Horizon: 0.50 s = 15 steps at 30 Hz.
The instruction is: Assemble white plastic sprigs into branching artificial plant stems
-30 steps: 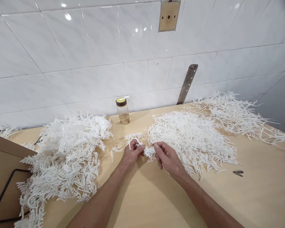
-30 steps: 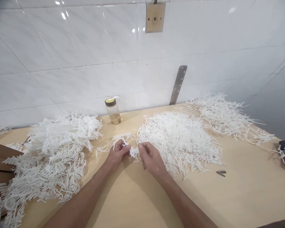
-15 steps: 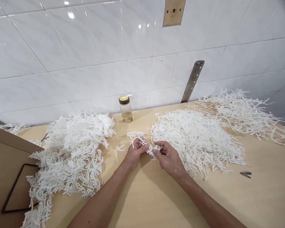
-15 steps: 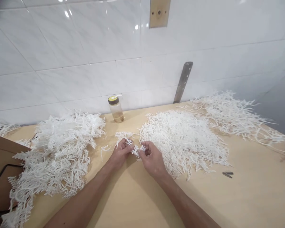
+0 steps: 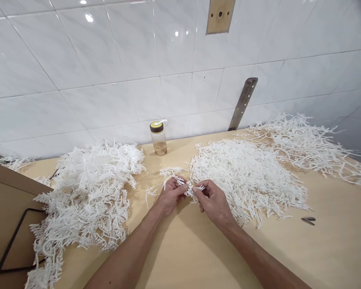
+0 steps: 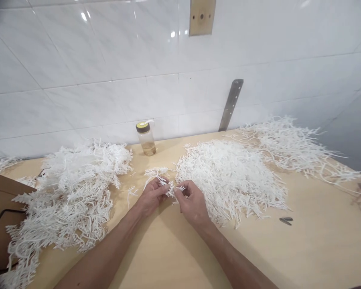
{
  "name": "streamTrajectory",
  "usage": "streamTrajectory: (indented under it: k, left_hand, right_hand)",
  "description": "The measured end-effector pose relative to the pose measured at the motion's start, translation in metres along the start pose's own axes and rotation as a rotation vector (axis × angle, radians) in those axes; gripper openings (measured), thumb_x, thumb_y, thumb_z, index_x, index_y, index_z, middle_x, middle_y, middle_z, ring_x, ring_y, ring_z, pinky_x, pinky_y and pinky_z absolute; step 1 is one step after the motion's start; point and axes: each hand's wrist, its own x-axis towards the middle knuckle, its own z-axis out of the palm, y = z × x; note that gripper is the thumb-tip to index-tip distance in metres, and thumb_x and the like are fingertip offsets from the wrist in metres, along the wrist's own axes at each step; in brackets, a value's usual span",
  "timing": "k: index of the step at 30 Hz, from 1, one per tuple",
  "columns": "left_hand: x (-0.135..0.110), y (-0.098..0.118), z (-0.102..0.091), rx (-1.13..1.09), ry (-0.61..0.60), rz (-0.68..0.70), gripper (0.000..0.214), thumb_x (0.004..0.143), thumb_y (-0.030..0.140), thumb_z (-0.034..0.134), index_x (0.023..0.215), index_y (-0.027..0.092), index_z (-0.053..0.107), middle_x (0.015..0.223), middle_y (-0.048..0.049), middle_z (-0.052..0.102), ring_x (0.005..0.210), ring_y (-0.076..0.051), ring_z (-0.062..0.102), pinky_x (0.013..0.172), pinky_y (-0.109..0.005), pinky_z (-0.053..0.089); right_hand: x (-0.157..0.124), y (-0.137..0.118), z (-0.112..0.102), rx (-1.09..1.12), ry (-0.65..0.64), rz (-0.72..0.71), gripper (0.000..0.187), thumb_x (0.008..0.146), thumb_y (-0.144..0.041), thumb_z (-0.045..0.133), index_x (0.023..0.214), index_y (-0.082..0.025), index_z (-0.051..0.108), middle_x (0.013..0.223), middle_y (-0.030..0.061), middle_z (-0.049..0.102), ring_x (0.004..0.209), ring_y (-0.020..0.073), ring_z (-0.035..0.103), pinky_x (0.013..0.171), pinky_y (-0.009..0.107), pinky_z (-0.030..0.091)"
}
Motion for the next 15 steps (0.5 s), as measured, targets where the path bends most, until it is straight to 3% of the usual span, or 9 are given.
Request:
streamTrajectory:
  k: [10, 15]
  left_hand:
    - [0.003, 0.002, -0.002, 0.042, 0.062, 0.037, 0.035, 0.062, 0.031, 0.087, 0.080, 0.017, 0.061, 0.061, 0.0037, 0.055, 0.053, -0.008, 0.050, 0.051, -0.022, 0.034]
    - [0.004, 0.004, -0.005, 0.150, 0.013, 0.018, 0.036, 0.063, 0.034, 0.086, 0.080, 0.016, 0.060, 0.060, 0.0035, 0.054, 0.051, -0.007, 0.046, 0.048, -0.021, 0.029]
  right_hand:
    - [0.000, 0.000, -0.002, -0.091, -0.152, 0.002, 0.042, 0.082, -0.049, 0.064, 0.110, -0.019, 0.057, 0.066, -0.0041, 0.054, 0.043, 0.0097, 0.046, 0.037, 0.024, 0.041]
    - [0.009, -0.006, -0.023, -0.105, -0.078, -0.031, 0.041, 0.087, -0.051, 0.059, 0.112, -0.020, 0.060, 0.079, 0.0004, 0.060, 0.048, 0.0102, 0.054, 0.043, 0.026, 0.048]
